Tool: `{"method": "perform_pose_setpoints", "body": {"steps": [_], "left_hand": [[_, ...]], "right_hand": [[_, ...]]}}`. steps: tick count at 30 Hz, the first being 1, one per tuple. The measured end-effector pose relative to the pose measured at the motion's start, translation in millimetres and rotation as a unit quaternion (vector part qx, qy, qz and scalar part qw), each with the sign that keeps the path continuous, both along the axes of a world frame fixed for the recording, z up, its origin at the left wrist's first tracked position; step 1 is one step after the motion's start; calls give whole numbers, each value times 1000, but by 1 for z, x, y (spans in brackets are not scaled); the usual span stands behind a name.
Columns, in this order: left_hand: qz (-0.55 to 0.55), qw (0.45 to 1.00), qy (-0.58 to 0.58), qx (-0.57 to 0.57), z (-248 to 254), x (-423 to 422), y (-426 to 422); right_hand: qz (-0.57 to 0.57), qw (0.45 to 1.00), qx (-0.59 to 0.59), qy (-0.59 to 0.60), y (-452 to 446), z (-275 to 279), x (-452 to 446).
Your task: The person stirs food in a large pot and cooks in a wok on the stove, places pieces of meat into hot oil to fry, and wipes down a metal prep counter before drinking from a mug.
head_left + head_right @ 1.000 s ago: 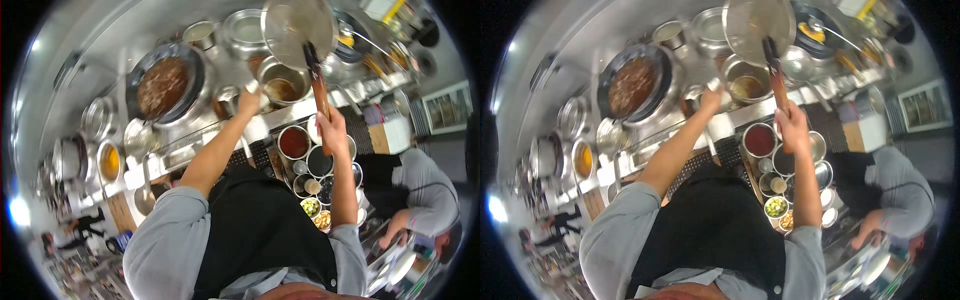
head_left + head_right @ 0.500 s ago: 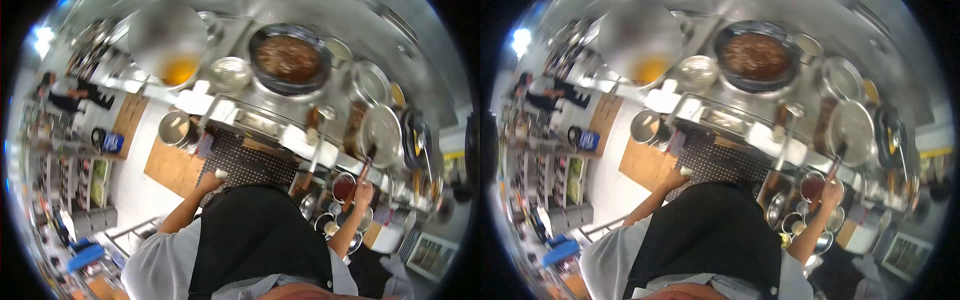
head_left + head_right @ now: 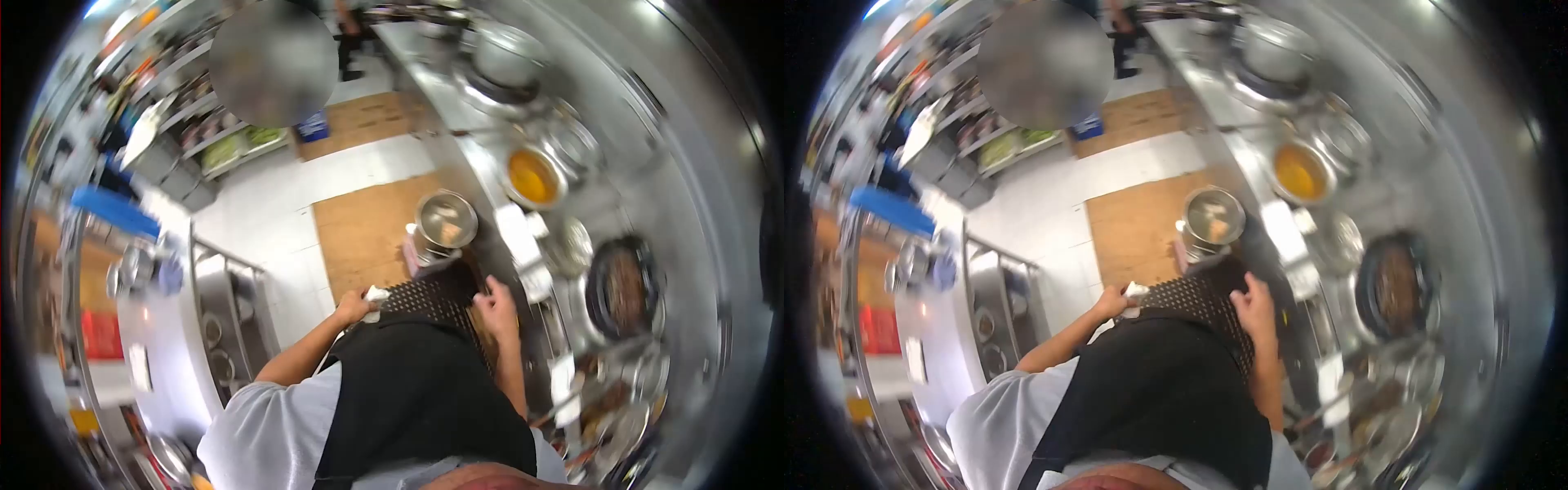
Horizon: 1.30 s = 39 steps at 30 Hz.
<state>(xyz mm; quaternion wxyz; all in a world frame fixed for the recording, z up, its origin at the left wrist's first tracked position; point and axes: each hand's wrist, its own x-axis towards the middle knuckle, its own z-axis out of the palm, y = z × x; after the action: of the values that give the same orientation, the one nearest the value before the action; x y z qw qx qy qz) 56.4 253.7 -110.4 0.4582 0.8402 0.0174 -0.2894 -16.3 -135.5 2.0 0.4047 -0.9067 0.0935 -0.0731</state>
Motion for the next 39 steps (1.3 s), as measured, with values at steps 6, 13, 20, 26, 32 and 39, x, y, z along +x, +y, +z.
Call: {"method": "perform_pose_setpoints", "body": {"steps": [6, 13, 20, 26, 32, 39], "left_hand": [[286, 910, 45, -296, -27, 19, 72], [498, 846, -59, -182, 28, 19, 127], [761, 556, -259, -210, 102, -24, 260], [807, 258, -531, -1, 208, -179, 409], [770, 5, -523, 366, 338, -369, 502], [742, -75, -190, 638, 337, -499, 602]], "right_hand": [[253, 937, -63, 232, 45, -83, 62], [338, 891, -67, 296, 55, -127, 174], [452, 856, -120, 222, 162, -116, 307], [534, 818, -74, 199, 254, -96, 358], [524, 800, -180, 232, 341, -103, 366], [522, 766, -201, 316, 412, -126, 345]]}}
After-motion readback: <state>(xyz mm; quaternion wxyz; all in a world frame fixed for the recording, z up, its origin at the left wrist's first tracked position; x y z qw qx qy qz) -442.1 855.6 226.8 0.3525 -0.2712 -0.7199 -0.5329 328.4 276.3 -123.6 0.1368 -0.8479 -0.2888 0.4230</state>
